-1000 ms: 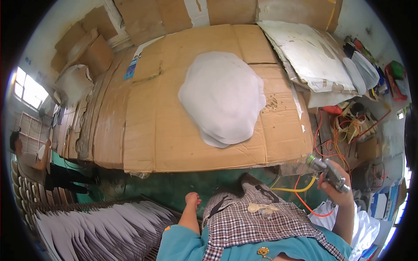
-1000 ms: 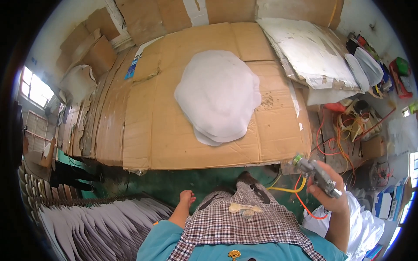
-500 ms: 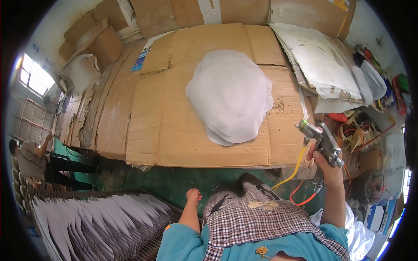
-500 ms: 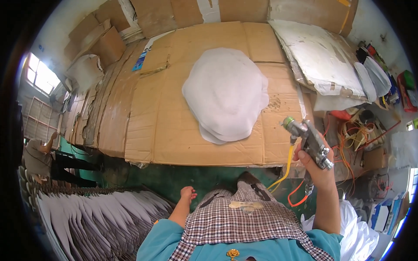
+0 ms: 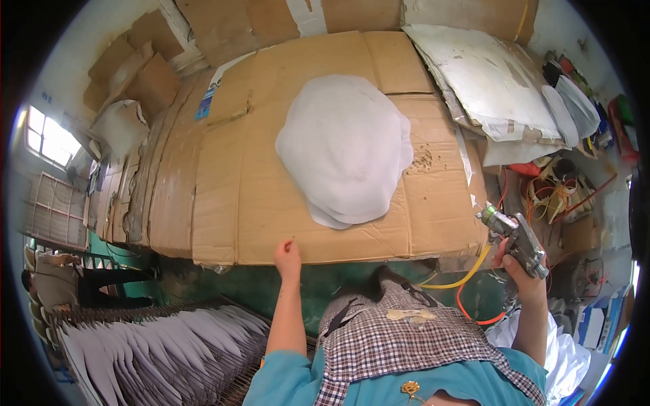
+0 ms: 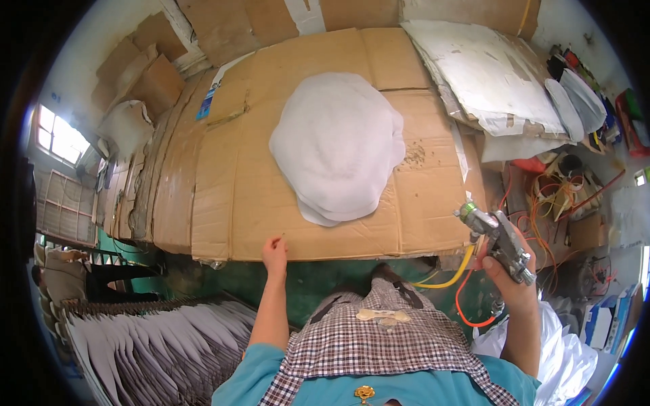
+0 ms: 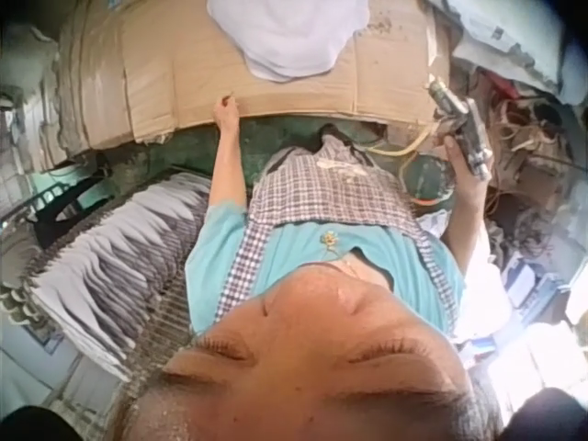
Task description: Applying adhesive to shoe material pieces using a spray gun and organizing them on a drying rack.
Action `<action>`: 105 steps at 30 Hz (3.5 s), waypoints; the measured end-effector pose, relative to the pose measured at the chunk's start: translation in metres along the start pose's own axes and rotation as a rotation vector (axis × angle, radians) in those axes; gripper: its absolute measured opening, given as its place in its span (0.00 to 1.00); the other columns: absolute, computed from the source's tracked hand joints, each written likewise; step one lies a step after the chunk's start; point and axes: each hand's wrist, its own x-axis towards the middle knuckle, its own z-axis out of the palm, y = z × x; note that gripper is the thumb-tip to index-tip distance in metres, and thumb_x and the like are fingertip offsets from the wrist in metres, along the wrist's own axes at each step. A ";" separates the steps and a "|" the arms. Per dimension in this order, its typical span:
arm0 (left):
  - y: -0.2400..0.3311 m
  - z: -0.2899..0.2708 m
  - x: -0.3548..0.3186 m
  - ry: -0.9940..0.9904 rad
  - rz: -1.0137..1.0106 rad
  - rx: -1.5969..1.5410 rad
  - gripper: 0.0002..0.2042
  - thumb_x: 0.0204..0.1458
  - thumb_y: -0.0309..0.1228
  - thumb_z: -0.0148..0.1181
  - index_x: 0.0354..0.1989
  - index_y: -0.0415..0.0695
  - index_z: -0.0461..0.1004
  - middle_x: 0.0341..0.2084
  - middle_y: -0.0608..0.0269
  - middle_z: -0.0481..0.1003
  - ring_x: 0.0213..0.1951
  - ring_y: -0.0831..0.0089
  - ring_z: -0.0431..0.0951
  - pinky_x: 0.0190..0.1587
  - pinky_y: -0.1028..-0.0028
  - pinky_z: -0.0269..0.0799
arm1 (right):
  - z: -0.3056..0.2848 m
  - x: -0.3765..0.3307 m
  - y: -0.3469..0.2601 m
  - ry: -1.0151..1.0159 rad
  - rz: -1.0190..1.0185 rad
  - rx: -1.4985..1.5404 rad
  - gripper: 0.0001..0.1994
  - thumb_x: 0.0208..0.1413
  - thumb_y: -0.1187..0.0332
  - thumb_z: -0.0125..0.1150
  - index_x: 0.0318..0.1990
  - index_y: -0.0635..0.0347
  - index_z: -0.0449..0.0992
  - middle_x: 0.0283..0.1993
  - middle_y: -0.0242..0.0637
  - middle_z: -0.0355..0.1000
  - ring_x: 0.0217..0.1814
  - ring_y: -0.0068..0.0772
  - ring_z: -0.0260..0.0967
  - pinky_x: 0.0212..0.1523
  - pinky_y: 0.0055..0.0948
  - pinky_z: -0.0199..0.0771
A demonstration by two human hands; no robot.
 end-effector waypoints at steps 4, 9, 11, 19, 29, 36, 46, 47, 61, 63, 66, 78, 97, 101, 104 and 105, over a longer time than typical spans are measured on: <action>0.016 0.057 0.023 -0.119 0.061 0.117 0.11 0.44 0.29 0.55 0.37 0.38 0.71 0.25 0.61 0.74 0.27 0.77 0.73 0.30 0.78 0.68 | -0.027 -0.003 0.003 -0.162 0.026 -0.060 0.29 0.45 0.73 0.60 0.56 0.66 0.58 0.30 0.35 0.67 0.31 0.24 0.67 0.33 0.23 0.69; 0.068 0.114 0.013 -0.159 0.068 0.311 0.17 0.42 0.34 0.57 0.41 0.39 0.69 0.30 0.54 0.75 0.34 0.61 0.75 0.38 0.67 0.69 | -0.026 0.003 0.010 -0.230 -0.004 0.042 0.28 0.44 0.75 0.60 0.55 0.66 0.58 0.31 0.37 0.68 0.30 0.24 0.66 0.32 0.23 0.69; 0.074 0.125 0.014 -0.129 0.035 0.489 0.21 0.40 0.38 0.59 0.42 0.39 0.67 0.32 0.52 0.74 0.38 0.57 0.73 0.42 0.63 0.67 | -0.024 0.012 0.008 -0.177 -0.046 0.034 0.28 0.45 0.73 0.60 0.55 0.67 0.58 0.30 0.36 0.67 0.30 0.24 0.66 0.31 0.23 0.68; 0.076 0.138 0.008 -0.007 0.022 0.550 0.18 0.38 0.37 0.61 0.36 0.39 0.69 0.32 0.49 0.73 0.37 0.54 0.72 0.41 0.62 0.67 | -0.065 -0.003 0.012 -0.120 0.047 -0.068 0.29 0.44 0.72 0.61 0.55 0.66 0.58 0.29 0.35 0.68 0.30 0.24 0.67 0.31 0.23 0.68; 0.045 0.149 0.036 -0.048 -0.102 0.201 0.10 0.39 0.31 0.59 0.28 0.39 0.71 0.26 0.53 0.73 0.30 0.59 0.74 0.34 0.66 0.70 | -0.047 0.014 0.011 -0.055 -0.003 0.031 0.30 0.43 0.72 0.61 0.55 0.67 0.57 0.29 0.36 0.67 0.29 0.25 0.67 0.32 0.24 0.68; 0.066 0.162 0.018 0.071 -0.509 -0.650 0.14 0.43 0.26 0.58 0.38 0.40 0.64 0.33 0.56 0.70 0.32 0.63 0.73 0.31 0.66 0.73 | -0.045 0.018 0.015 -0.193 -0.053 0.027 0.27 0.43 0.76 0.60 0.54 0.68 0.59 0.29 0.35 0.67 0.29 0.24 0.67 0.32 0.24 0.70; 0.118 0.152 0.022 -0.256 -0.359 -1.140 0.19 0.44 0.22 0.52 0.46 0.47 0.62 0.43 0.63 0.67 0.42 0.65 0.70 0.34 0.61 0.72 | -0.033 0.019 0.025 -0.087 -0.045 0.113 0.26 0.46 0.67 0.61 0.52 0.66 0.59 0.30 0.35 0.67 0.31 0.27 0.67 0.35 0.27 0.68; 0.137 0.136 0.030 -0.267 -0.304 -1.192 0.18 0.44 0.23 0.52 0.46 0.47 0.63 0.42 0.63 0.68 0.42 0.65 0.70 0.36 0.62 0.72 | -0.031 0.015 0.021 -0.076 -0.039 0.114 0.26 0.46 0.67 0.61 0.52 0.66 0.59 0.30 0.35 0.67 0.31 0.27 0.67 0.35 0.27 0.68; 0.255 -0.146 -0.020 0.050 0.405 -1.156 0.20 0.54 0.36 0.35 0.50 0.37 0.64 0.45 0.51 0.69 0.44 0.57 0.72 0.47 0.63 0.69 | 0.014 0.004 -0.006 -0.128 0.016 0.003 0.27 0.47 0.72 0.58 0.55 0.66 0.58 0.31 0.35 0.67 0.29 0.25 0.66 0.32 0.24 0.68; 0.246 -0.154 -0.023 0.082 0.423 -1.114 0.20 0.54 0.36 0.36 0.50 0.37 0.64 0.45 0.51 0.69 0.44 0.57 0.72 0.47 0.63 0.69 | 0.018 0.003 -0.004 -0.040 0.010 0.005 0.27 0.47 0.72 0.58 0.55 0.67 0.58 0.30 0.35 0.67 0.29 0.25 0.66 0.32 0.23 0.68; 0.241 -0.167 -0.026 0.136 0.457 -1.045 0.20 0.54 0.37 0.36 0.50 0.37 0.64 0.45 0.51 0.69 0.44 0.57 0.72 0.47 0.63 0.69 | 0.016 -0.006 -0.009 0.085 0.053 -0.020 0.26 0.46 0.71 0.58 0.54 0.68 0.58 0.30 0.34 0.67 0.29 0.25 0.66 0.32 0.23 0.68; 0.220 -0.185 -0.038 0.309 0.570 -0.796 0.21 0.54 0.38 0.38 0.49 0.37 0.65 0.44 0.51 0.70 0.43 0.58 0.73 0.45 0.64 0.70 | 0.017 -0.043 -0.003 -0.185 -0.009 0.005 0.28 0.44 0.73 0.59 0.55 0.66 0.59 0.29 0.36 0.68 0.28 0.23 0.66 0.31 0.23 0.67; 0.207 -0.199 -0.045 0.543 0.770 -0.349 0.21 0.53 0.39 0.41 0.49 0.36 0.65 0.43 0.51 0.70 0.42 0.59 0.73 0.43 0.65 0.72 | 0.025 -0.052 0.007 -0.115 -0.074 0.029 0.26 0.46 0.73 0.58 0.54 0.67 0.59 0.29 0.34 0.67 0.29 0.24 0.66 0.31 0.22 0.68; 0.206 -0.201 -0.045 0.583 0.812 -0.247 0.21 0.53 0.40 0.42 0.49 0.36 0.66 0.43 0.51 0.70 0.42 0.60 0.73 0.43 0.65 0.72 | 0.028 -0.039 0.008 0.020 -0.081 0.005 0.27 0.45 0.72 0.59 0.55 0.67 0.58 0.30 0.33 0.67 0.28 0.24 0.66 0.31 0.22 0.68; 0.205 -0.205 -0.043 0.622 0.840 -0.173 0.21 0.52 0.40 0.42 0.49 0.36 0.66 0.43 0.51 0.71 0.42 0.60 0.74 0.42 0.66 0.72 | 0.020 -0.043 0.009 0.117 -0.006 0.018 0.29 0.44 0.70 0.61 0.55 0.67 0.58 0.29 0.33 0.67 0.28 0.23 0.66 0.30 0.21 0.68; 0.204 -0.207 -0.042 0.636 0.848 -0.148 0.21 0.52 0.40 0.43 0.49 0.36 0.66 0.43 0.51 0.71 0.42 0.60 0.74 0.42 0.66 0.72 | 0.017 -0.047 0.009 0.114 -0.006 0.018 0.29 0.44 0.70 0.61 0.55 0.67 0.59 0.29 0.33 0.67 0.27 0.23 0.66 0.30 0.21 0.68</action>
